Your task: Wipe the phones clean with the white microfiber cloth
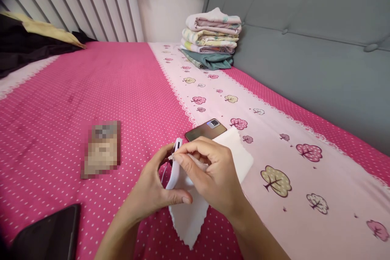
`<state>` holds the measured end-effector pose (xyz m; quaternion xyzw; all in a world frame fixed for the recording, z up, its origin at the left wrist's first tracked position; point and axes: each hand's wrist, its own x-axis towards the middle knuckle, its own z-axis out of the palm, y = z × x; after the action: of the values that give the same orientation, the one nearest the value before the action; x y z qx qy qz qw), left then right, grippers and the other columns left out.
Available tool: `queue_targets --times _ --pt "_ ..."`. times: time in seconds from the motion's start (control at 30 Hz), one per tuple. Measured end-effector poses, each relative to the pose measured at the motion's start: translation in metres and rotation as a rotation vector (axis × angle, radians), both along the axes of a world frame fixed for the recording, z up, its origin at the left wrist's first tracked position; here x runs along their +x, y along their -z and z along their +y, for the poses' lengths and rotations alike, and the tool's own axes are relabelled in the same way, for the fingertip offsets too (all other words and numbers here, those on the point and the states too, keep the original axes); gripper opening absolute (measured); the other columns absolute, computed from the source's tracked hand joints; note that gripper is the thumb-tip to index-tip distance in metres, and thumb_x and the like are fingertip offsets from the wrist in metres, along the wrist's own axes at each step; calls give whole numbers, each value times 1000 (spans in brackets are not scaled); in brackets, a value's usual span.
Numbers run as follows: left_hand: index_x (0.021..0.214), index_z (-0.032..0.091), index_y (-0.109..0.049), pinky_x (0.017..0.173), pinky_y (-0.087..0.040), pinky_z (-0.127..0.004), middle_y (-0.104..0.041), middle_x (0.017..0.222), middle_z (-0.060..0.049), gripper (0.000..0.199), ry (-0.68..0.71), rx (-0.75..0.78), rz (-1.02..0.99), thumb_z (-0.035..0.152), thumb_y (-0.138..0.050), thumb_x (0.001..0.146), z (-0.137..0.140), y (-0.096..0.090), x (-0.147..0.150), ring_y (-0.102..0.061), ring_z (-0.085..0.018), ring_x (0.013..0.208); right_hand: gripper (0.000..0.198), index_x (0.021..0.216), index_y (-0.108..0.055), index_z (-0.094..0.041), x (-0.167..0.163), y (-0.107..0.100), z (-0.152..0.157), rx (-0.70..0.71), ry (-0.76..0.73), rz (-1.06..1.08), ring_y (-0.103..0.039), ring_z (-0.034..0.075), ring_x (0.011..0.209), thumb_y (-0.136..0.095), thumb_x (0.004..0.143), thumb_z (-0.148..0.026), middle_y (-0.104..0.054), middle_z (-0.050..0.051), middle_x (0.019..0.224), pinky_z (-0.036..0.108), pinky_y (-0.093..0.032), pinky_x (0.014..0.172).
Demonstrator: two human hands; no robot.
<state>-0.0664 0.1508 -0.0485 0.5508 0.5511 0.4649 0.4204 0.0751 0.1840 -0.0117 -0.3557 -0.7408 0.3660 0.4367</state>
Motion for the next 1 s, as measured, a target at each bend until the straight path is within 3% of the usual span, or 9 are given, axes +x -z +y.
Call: queue_targets --times 0.2,0.47,0.77,1.0 --pt "117 18 -44 95 -36 -38 -56 116 -8 89 41 35 -48 43 -82 41 0 -3 -3 -50 -25 108 6 78 -63 -19 -2 -3 -4 45 -45 14 -55 11 63 -57 81 -18 -59 0 74 24 -44 52" --pt "115 20 -46 92 -39 -34 -58 110 -4 79 54 45 -106 24 -82 45 -1 -5 -7 -52 -22 105 9 79 -64 -17 -6 -6 -9 163 -114 22 -54 8 61 -60 77 -9 -59 0 73 20 -45 53" --pt "124 22 -39 92 -40 -37 -55 120 -7 88 41 70 -206 24 -82 47 1 2 -6 -54 -24 104 15 82 -66 -16 -8 -2 -6 375 -75 27 -58 10 66 -62 73 -4 -61 2 76 23 -48 57" --pt "130 23 -32 98 -34 -46 -50 126 -10 97 19 35 -127 26 -81 46 0 5 -6 -46 -30 116 21 87 -66 -20 -10 3 -5 470 -8 -16 -60 13 72 -59 76 -4 -63 3 81 24 -51 59"
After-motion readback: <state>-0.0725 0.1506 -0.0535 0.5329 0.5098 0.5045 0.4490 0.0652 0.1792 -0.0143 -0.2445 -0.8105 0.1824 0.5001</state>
